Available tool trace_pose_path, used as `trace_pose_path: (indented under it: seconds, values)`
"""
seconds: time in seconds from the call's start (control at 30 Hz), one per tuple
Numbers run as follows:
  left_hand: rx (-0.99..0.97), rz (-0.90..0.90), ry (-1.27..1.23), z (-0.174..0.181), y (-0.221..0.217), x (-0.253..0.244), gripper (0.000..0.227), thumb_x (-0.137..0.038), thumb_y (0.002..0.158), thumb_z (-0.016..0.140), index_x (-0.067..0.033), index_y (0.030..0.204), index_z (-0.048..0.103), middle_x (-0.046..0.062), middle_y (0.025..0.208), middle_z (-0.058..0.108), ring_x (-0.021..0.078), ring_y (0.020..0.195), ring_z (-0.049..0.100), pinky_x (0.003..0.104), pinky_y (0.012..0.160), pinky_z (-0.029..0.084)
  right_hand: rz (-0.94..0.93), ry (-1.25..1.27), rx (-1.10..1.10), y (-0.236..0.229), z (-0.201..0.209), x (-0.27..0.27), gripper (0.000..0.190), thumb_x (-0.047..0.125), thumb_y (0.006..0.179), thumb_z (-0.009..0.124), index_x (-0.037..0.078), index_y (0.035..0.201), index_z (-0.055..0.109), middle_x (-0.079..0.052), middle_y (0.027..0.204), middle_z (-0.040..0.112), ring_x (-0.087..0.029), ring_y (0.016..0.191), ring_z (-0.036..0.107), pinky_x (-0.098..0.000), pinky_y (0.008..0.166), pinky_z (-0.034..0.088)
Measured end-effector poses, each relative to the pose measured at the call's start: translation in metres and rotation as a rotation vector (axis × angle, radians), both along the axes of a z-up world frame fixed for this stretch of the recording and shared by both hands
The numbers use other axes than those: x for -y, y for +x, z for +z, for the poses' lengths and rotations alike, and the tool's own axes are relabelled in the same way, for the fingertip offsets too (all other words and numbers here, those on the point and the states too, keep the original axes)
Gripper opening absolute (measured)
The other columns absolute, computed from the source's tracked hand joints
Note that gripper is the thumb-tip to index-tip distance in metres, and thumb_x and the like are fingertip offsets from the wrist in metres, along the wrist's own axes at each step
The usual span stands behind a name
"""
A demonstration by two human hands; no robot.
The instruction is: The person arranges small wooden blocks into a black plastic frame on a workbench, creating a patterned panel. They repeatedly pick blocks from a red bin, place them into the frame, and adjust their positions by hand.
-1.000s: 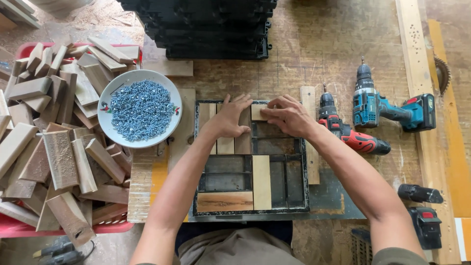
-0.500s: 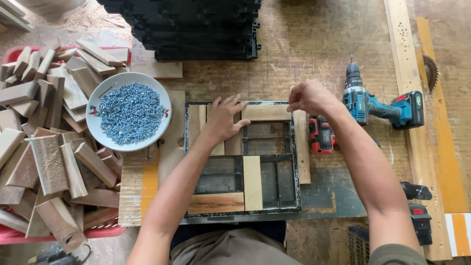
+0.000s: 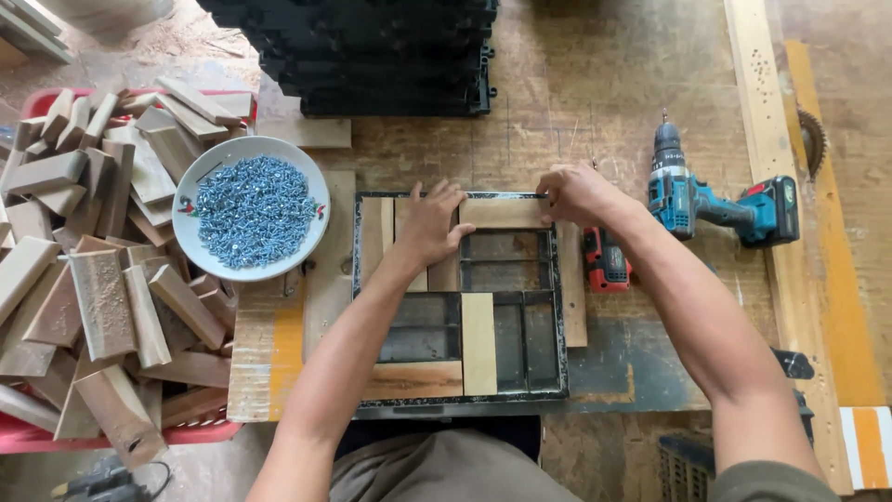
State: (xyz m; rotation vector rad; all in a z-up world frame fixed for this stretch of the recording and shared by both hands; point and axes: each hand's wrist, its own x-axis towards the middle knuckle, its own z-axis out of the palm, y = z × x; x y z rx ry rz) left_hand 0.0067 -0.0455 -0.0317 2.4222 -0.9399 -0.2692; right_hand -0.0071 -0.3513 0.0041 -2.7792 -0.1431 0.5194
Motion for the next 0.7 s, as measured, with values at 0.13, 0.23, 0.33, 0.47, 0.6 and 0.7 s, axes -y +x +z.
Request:
trace_pose_path:
  seconds: [0.13, 0.23, 0.33, 0.47, 0.6, 0.7]
  values:
    - [0.006, 0.000, 0.016, -0.001, -0.002, -0.004, 0.050, -0.039, 0.097, 0.067, -0.0097, 0.137, 0.057, 0.015, 0.146, 0.057, 0.0356, 0.145, 0.045, 0.071, 0.121, 0.017, 0.072, -0.009, 0.037, -0.026, 0.022, -0.017, 0.062, 0.034, 0.046, 0.101, 0.011, 0.097, 0.075, -0.012, 0.090, 0.075, -0.038, 0.098, 0.073, -0.0526, 0.089, 0.058]
    - [0.008, -0.003, -0.003, -0.001, 0.000, 0.001, 0.049, -0.038, 0.096, 0.068, -0.0096, 0.135, 0.057, 0.014, 0.146, 0.057, 0.0350, 0.145, 0.044, 0.072, 0.120, 0.015, 0.047, -0.037, 0.157, -0.039, 0.013, -0.013, 0.038, 0.035, 0.062, 0.093, 0.017, 0.089, 0.074, -0.009, 0.089, 0.069, -0.038, 0.094, 0.072, -0.0493, 0.086, 0.058]
    - [0.007, 0.016, -0.009, 0.003, -0.001, 0.001, 0.049, -0.037, 0.096, 0.070, -0.0087, 0.134, 0.058, 0.015, 0.144, 0.058, 0.0364, 0.145, 0.044, 0.075, 0.119, 0.013, 0.027, 0.091, 0.215, -0.034, -0.003, -0.001, 0.034, 0.035, 0.065, 0.094, 0.021, 0.089, 0.074, -0.006, 0.091, 0.065, -0.034, 0.097, 0.071, -0.0447, 0.087, 0.058]
    - [-0.012, 0.025, 0.006, 0.000, -0.001, 0.000, 0.045, -0.036, 0.095, 0.071, -0.0121, 0.127, 0.051, 0.011, 0.131, 0.060, 0.0377, 0.141, 0.046, 0.077, 0.118, 0.015, 0.049, -0.111, 0.151, -0.023, -0.009, -0.008, 0.045, 0.039, 0.053, 0.097, 0.023, 0.085, 0.070, 0.000, 0.092, 0.068, -0.028, 0.099, 0.072, -0.0430, 0.086, 0.059]
    - [0.079, -0.034, 0.199, -0.023, 0.013, 0.011, 0.052, -0.047, 0.097, 0.064, -0.0115, 0.133, 0.053, 0.010, 0.136, 0.057, 0.0318, 0.144, 0.045, 0.074, 0.118, 0.021, 0.112, -0.217, 0.182, -0.008, -0.023, -0.007, 0.046, 0.040, 0.049, 0.098, 0.023, 0.083, 0.072, 0.001, 0.094, 0.069, -0.026, 0.097, 0.073, -0.0412, 0.089, 0.060]
    - [0.116, -0.020, 0.063, 0.005, -0.004, -0.004, 0.050, -0.041, 0.102, 0.059, -0.0051, 0.135, 0.053, 0.019, 0.147, 0.053, 0.0366, 0.146, 0.041, 0.075, 0.119, 0.017, 0.124, -0.156, 0.158, -0.017, 0.003, -0.016, 0.028, 0.036, 0.059, 0.093, 0.025, 0.076, 0.073, 0.000, 0.091, 0.068, -0.029, 0.095, 0.072, -0.0429, 0.086, 0.060]
